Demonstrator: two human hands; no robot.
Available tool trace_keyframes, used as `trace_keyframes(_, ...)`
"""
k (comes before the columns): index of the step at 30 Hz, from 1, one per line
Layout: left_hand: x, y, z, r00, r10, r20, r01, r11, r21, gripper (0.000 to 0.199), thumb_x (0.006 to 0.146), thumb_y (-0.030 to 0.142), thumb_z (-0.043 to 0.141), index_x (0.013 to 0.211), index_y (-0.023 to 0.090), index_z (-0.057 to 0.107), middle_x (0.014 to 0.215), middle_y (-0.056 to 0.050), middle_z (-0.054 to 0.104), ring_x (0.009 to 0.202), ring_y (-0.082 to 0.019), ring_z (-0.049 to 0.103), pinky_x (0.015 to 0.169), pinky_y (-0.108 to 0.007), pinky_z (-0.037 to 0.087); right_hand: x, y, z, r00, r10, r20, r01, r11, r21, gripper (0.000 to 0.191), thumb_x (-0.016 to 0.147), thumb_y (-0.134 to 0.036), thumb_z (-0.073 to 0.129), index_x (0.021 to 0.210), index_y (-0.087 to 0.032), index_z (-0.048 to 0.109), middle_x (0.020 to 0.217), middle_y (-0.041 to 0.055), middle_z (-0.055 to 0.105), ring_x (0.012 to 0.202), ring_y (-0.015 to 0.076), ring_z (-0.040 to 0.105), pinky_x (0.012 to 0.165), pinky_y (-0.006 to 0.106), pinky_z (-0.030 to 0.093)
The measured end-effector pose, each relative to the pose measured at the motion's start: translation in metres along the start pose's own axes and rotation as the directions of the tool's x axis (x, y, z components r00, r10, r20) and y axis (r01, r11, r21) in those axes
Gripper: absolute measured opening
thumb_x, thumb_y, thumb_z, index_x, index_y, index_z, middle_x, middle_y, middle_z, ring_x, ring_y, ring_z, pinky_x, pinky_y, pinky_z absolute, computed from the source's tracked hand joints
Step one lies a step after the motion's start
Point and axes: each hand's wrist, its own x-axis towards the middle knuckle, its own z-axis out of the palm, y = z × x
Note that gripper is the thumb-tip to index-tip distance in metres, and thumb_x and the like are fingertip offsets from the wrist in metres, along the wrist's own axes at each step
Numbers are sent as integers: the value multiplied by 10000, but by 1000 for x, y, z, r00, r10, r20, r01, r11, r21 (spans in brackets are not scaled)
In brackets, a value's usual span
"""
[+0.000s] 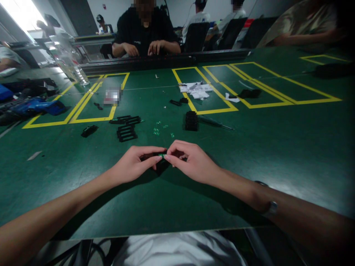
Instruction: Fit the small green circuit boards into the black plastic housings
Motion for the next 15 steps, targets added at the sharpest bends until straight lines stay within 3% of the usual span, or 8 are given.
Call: trace_keyframes(15,2,-2,0,998,-57,21,58,998,-37,376,956,347,620,1277,158,676,751,-34,718,668,-123,644,650,-227,500,1,-1,0,1000,10,-6,-10,1000,16,161,943,-296,616,849,-174,664,836,23,606,709,132,563,614,254,425)
